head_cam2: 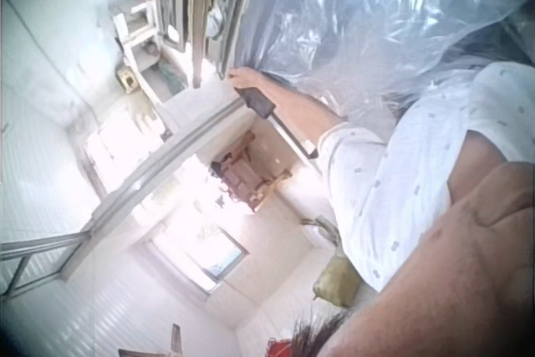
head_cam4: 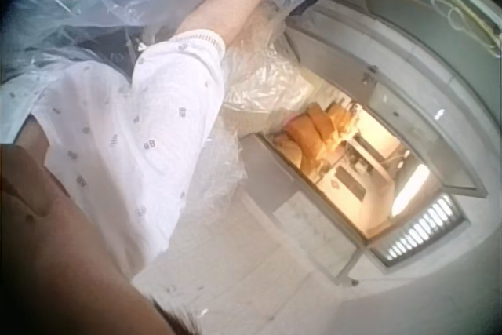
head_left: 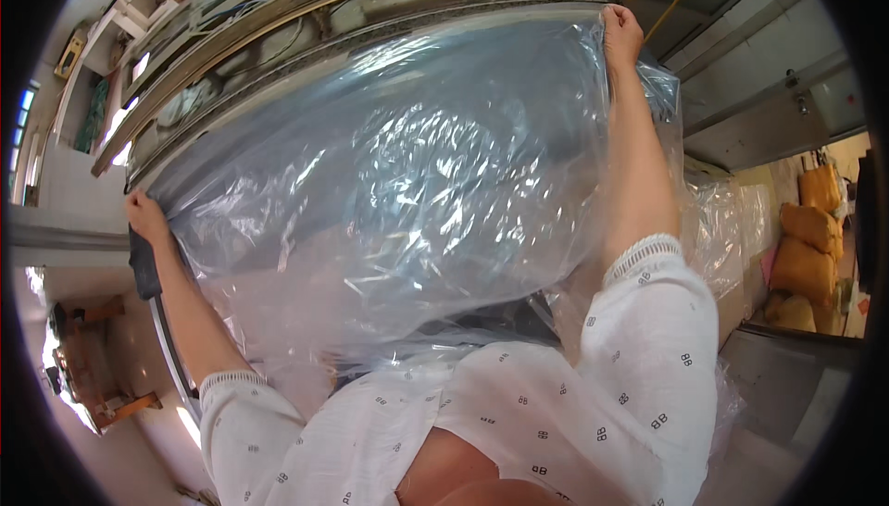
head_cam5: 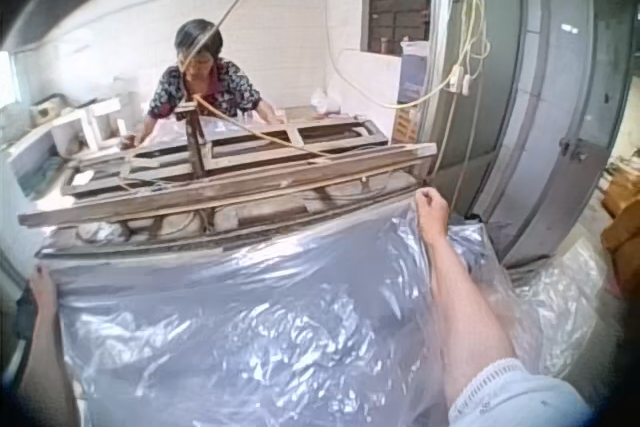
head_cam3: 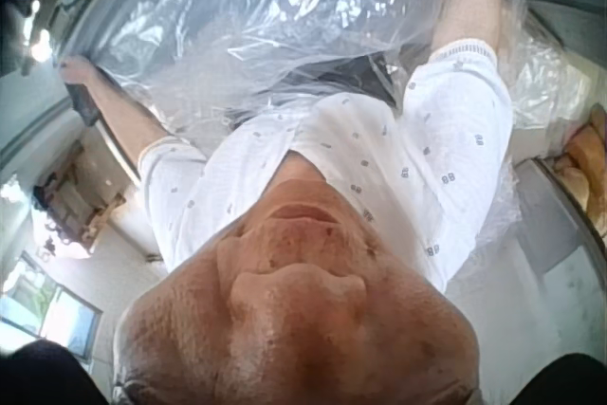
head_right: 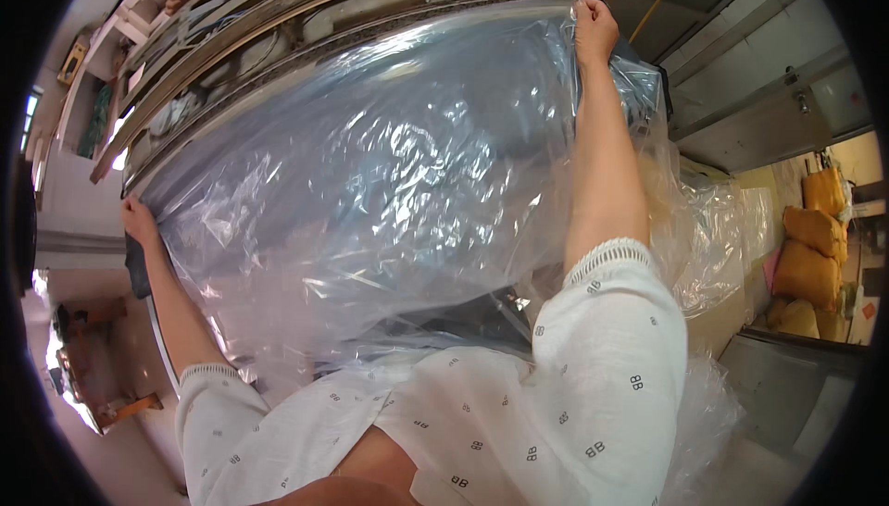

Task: Covering a large piece of industrial manufacturing machinery with a protective clear plastic sheet.

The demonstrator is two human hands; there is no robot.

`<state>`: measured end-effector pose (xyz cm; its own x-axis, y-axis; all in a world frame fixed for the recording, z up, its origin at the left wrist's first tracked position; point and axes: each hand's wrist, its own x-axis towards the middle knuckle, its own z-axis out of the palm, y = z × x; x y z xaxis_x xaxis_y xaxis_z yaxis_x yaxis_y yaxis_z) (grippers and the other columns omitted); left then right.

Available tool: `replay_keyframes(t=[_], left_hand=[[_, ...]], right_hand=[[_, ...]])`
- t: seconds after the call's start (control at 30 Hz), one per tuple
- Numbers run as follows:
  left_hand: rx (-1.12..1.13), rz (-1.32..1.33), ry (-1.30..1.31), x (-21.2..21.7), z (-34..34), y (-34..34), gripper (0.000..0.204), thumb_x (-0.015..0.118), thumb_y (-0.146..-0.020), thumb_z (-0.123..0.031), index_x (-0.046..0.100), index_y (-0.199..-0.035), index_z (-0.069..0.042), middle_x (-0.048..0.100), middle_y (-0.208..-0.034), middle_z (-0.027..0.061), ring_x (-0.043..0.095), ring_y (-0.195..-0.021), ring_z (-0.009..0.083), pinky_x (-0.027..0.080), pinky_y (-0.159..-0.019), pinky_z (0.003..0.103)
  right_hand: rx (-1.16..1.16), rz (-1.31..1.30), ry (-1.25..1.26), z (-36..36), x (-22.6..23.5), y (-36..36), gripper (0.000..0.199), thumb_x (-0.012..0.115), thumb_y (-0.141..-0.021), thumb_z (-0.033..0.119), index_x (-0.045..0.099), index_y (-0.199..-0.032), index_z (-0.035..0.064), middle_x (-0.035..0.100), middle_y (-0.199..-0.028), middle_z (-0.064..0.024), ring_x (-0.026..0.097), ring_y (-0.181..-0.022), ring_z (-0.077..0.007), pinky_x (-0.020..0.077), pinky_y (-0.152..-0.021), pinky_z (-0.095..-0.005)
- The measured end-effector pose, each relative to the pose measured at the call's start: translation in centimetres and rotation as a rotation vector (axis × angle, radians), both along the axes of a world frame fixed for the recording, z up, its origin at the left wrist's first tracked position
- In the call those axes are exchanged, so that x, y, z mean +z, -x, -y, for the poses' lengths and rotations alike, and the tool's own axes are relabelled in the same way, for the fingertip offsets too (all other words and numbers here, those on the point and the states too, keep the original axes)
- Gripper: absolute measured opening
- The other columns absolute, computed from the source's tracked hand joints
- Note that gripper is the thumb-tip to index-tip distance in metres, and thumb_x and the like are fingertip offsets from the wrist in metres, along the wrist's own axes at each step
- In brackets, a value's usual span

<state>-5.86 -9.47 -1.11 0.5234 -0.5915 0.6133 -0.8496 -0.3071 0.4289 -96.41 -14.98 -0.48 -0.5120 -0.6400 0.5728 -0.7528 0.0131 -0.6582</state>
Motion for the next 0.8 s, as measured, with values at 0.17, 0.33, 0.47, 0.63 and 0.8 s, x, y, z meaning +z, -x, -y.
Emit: replay_keyframes(t=[0.17, 0.33, 0.47, 0.63, 0.8], left_hand=[[-0.109, -0.175, -0.027, -0.1, 3.4, -0.7, 0.042, 0.054, -0.084, -0.034, 0.061, -0.101, 0.004, 0.064, -0.098, 0.0155, 0.059, -0.09, 0.0249, 0.043, -0.081, 0.033], [-0.129, -0.171, -0.022, 0.1, 4.9, -3.0, 0.042, 0.054, -0.083, -0.033, 0.061, -0.101, 0.004, 0.064, -0.097, 0.0157, 0.059, -0.089, 0.0251, 0.043, -0.081, 0.033], [-0.142, -0.121, -0.018, 0.3, 5.6, -1.8, 0.038, 0.056, -0.082, -0.032, 0.063, -0.094, 0.003, 0.064, -0.087, 0.0127, 0.058, -0.08, 0.0215, 0.043, -0.076, 0.031], [-0.25, -0.367, -0.008, 0.0, 5.8, -1.6, 0.032, 0.058, -0.082, -0.029, 0.061, -0.08, 0.003, 0.058, -0.073, 0.0055, 0.049, -0.066, 0.0133, 0.04, -0.065, 0.027], [-0.298, -0.484, 0.031, -0.5, 3.4, -7.0, 0.024, 0.052, -0.084, -0.021, 0.06, -0.083, 0.002, 0.058, -0.076, 0.0066, 0.051, -0.067, 0.013, 0.041, -0.06, 0.025]], right_hand=[[0.116, 0.19, 0.069, 0.0, 2.1, -2.5, 0.022, 0.066, -0.075, 0.024, 0.068, -0.087, 0.0052, 0.065, -0.074, -0.0033, 0.058, -0.069, -0.0106, 0.0457, -0.067, -0.0247], [0.093, 0.105, 0.007, 1.4, 2.5, -3.1, 0.023, 0.066, -0.072, 0.025, 0.068, -0.084, 0.005, 0.066, -0.073, -0.0058, 0.06, -0.068, -0.013, 0.0463, -0.067, -0.0264], [0.075, 0.088, -0.006, 1.6, 2.9, -2.7, 0.027, 0.066, -0.071, 0.029, 0.066, -0.082, 0.0046, 0.065, -0.075, -0.0071, 0.062, -0.071, -0.0183, 0.0468, -0.068, -0.0298], [-0.171, -0.135, -0.013, 2.1, 2.8, -2.8, 0.035, 0.066, -0.068, 0.035, 0.058, -0.085, 0.0053, 0.058, -0.094, -0.0119, 0.058, -0.087, -0.0283, 0.0446, -0.077, -0.0377], [-0.189, 0.011, 0.012, 3.3, 1.8, -2.9, 0.041, 0.067, -0.068, 0.037, 0.054, -0.081, 0.0005, 0.053, -0.092, -0.0159, 0.051, -0.089, -0.0299, 0.0407, -0.081, -0.0371]])
